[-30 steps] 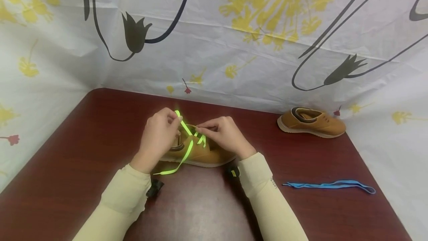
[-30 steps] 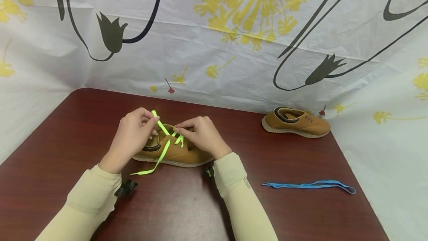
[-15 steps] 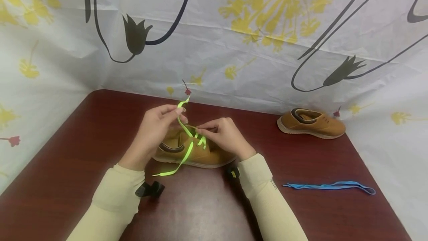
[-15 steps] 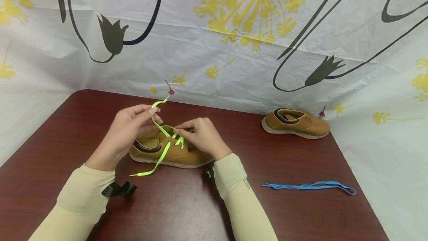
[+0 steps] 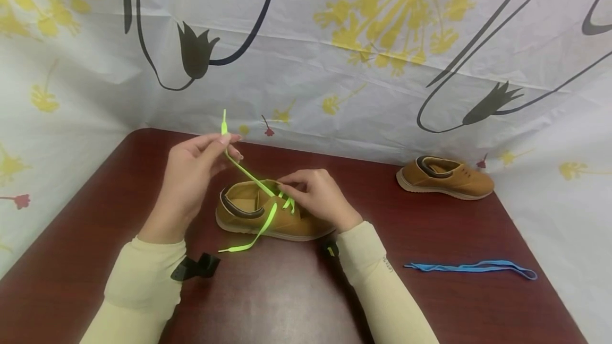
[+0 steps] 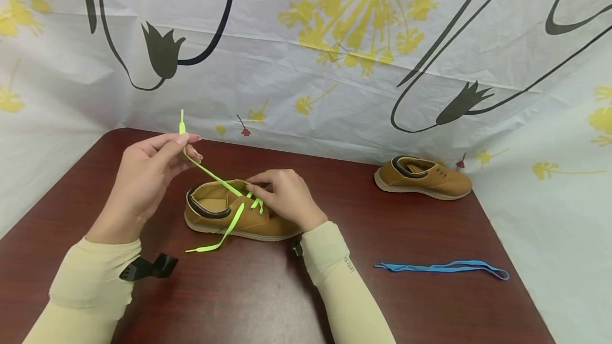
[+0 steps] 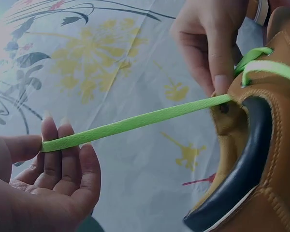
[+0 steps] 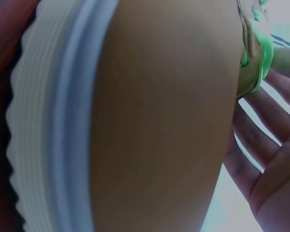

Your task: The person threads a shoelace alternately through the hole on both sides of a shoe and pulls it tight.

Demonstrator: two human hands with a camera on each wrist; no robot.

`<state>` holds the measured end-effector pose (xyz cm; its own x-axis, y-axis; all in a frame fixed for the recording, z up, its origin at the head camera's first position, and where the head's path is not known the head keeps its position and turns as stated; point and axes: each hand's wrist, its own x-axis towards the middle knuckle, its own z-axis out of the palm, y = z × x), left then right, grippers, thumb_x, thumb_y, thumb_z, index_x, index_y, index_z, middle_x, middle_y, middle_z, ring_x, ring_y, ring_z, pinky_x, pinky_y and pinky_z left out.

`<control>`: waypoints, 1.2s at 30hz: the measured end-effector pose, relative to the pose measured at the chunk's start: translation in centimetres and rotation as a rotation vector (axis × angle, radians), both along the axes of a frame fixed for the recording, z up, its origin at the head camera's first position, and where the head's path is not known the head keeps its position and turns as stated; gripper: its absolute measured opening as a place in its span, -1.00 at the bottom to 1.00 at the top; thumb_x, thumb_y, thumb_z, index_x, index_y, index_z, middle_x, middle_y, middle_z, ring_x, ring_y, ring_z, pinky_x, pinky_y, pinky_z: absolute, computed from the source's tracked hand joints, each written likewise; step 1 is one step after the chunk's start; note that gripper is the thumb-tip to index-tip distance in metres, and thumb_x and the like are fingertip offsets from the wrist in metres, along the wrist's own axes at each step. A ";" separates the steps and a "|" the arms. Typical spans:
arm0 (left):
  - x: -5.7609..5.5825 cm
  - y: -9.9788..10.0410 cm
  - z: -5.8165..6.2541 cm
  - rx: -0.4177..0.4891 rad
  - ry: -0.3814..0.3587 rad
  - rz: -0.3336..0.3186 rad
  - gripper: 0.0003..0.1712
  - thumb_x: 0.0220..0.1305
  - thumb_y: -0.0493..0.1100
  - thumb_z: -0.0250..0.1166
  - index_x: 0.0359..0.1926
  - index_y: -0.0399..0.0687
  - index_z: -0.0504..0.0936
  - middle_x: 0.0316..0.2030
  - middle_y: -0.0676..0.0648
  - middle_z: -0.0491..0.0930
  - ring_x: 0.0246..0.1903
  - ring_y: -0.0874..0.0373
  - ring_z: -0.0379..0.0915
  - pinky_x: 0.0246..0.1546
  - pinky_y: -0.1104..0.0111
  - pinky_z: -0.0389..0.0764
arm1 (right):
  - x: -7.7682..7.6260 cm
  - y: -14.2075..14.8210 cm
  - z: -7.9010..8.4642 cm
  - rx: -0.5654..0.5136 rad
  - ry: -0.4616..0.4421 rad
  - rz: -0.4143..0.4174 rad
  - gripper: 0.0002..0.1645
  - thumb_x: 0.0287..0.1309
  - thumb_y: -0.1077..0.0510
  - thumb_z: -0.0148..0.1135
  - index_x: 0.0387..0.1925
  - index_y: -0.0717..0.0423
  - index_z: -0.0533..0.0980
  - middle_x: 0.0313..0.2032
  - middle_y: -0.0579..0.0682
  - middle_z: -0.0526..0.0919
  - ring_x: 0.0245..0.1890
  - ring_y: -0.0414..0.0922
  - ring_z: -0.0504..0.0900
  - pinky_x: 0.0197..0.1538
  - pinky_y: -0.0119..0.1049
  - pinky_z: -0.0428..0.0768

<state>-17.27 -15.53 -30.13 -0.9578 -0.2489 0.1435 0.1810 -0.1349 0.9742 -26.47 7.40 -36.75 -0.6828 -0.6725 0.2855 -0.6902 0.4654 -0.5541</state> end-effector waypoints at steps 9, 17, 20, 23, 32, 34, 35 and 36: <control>-0.1 0.7 -0.7 -0.352 -0.042 -0.032 -0.70 0.49 -0.06 0.19 -0.11 -0.17 0.75 -0.53 0.13 0.62 -0.46 0.20 0.43 -0.50 0.45 0.44 | -0.1 -0.3 -0.2 -0.002 0.032 0.025 -0.81 0.33 0.12 0.31 -0.12 0.06 0.76 -0.18 -0.07 0.82 -0.14 -0.23 0.76 0.01 -0.31 0.69; -1.1 2.4 -2.9 -0.622 -0.110 -0.180 -0.71 0.50 -0.09 0.17 -0.08 -0.12 0.77 -0.55 -0.05 0.61 -0.60 0.23 0.37 -0.66 0.43 0.33 | -0.2 -0.2 -0.3 -0.036 -0.049 0.002 -0.80 0.36 0.12 0.28 -0.11 0.08 0.75 -0.17 -0.05 0.81 -0.19 -0.26 0.76 -0.07 -0.37 0.71; -1.4 3.0 -3.6 -0.681 -0.133 -0.201 -0.70 0.51 -0.07 0.17 -0.09 -0.11 0.77 -0.54 -0.04 0.64 -0.65 0.21 0.30 -0.63 0.44 0.32 | -0.2 -0.2 -0.3 -0.052 -0.082 -0.007 -0.80 0.38 0.12 0.26 -0.11 0.05 0.75 -0.18 -0.07 0.81 -0.22 -0.27 0.75 -0.11 -0.37 0.70; -1.7 3.3 -4.2 -0.713 -0.161 -0.217 -0.70 0.51 -0.06 0.17 -0.11 -0.11 0.77 -0.54 -0.02 0.66 -0.64 0.19 0.29 -0.60 0.43 0.32 | -0.3 -0.2 -0.3 -0.060 -0.125 -0.020 -0.79 0.39 0.09 0.25 -0.11 0.04 0.74 -0.19 -0.09 0.81 -0.24 -0.27 0.74 -0.13 -0.35 0.69; -1.6 3.6 -4.8 -0.773 -0.227 -0.210 -0.75 0.46 -0.17 0.19 -0.21 -0.16 0.78 -0.59 -0.01 0.68 -0.74 0.23 0.18 -0.67 0.43 0.20 | -0.4 -0.3 -0.3 -0.089 -0.263 -0.070 -0.76 0.42 0.06 0.22 -0.09 0.02 0.74 -0.16 -0.08 0.80 -0.24 -0.23 0.71 -0.14 -0.33 0.63; -1.5 3.9 -4.9 -0.791 -0.232 -0.194 -0.75 0.44 -0.18 0.19 -0.26 -0.15 0.78 -0.62 0.01 0.65 -0.76 0.23 0.19 -0.68 0.43 0.21 | -0.3 -0.3 -0.3 -0.097 -0.285 -0.082 -0.76 0.42 0.07 0.22 -0.08 0.03 0.73 -0.15 -0.06 0.80 -0.23 -0.22 0.70 -0.13 -0.34 0.62; -1.5 4.1 -4.9 -0.805 -0.235 -0.183 -0.75 0.43 -0.18 0.19 -0.29 -0.13 0.77 -0.64 0.02 0.63 -0.76 0.24 0.20 -0.68 0.43 0.21 | -0.3 -0.3 -0.3 -0.100 -0.294 -0.086 -0.76 0.42 0.07 0.21 -0.08 0.04 0.73 -0.15 -0.06 0.80 -0.23 -0.22 0.69 -0.13 -0.34 0.61; -1.5 4.3 -4.9 -0.820 -0.237 -0.170 -0.75 0.42 -0.17 0.19 -0.31 -0.12 0.77 -0.66 0.04 0.61 -0.77 0.24 0.22 -0.67 0.42 0.22 | -0.3 -0.3 -0.3 -0.103 -0.302 -0.090 -0.76 0.42 0.07 0.21 -0.08 0.03 0.73 -0.15 -0.06 0.80 -0.23 -0.22 0.68 -0.13 -0.34 0.60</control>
